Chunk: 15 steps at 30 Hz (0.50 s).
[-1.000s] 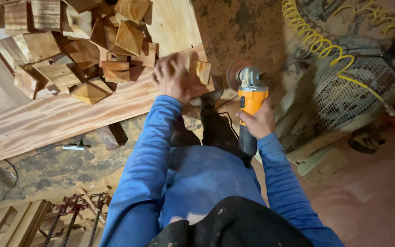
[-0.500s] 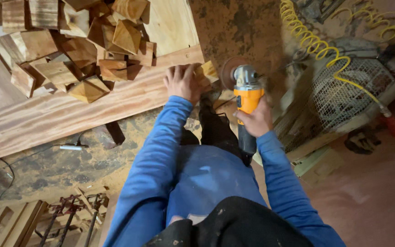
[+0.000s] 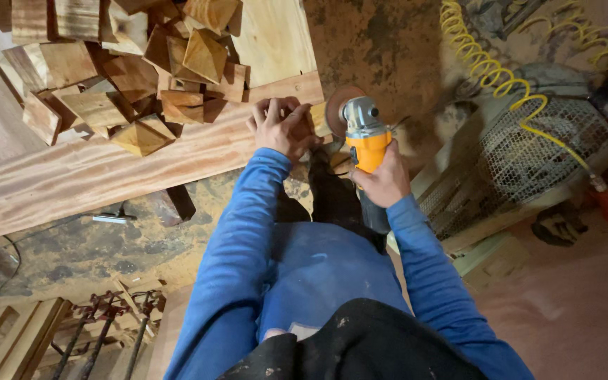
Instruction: The person uses an angle grinder with a sanding disc to smooth the edges of small wooden blocks. They pick up each block from a pile on a workbench, sand it, and place it back down, repeating the process continuously.
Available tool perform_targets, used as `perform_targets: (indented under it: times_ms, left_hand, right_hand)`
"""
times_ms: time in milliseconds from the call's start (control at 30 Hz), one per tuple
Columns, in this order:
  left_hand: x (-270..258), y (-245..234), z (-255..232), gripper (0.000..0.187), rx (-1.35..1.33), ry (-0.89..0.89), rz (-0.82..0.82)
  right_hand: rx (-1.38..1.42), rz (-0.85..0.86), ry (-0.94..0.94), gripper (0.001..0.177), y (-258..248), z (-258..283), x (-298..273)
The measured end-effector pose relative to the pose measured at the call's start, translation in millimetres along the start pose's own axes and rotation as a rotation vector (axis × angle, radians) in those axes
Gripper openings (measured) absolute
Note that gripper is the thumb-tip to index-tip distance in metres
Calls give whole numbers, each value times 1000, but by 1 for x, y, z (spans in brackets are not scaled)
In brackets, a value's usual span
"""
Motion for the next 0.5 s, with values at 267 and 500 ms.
perform_targets:
  times_ms: [267,500]
  left_hand:
    - [2,0,0,72,-28,4,-1]
    - [2,1,-3,74,3,-24,7]
  right_hand:
    - [-103,-80,-81,65,-7,-24,0]
    - [8,-10,-42,80,2,-8,-5]
Point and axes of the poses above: each hand's wrist, its own x-axis towards the middle knuckle, its own y-axis out of the palm, z = x × y, the point moved 1 cm from there along x, towards the middle knuckle, and after that the axes turned 12 degrees about z, right-handed, at the moved point
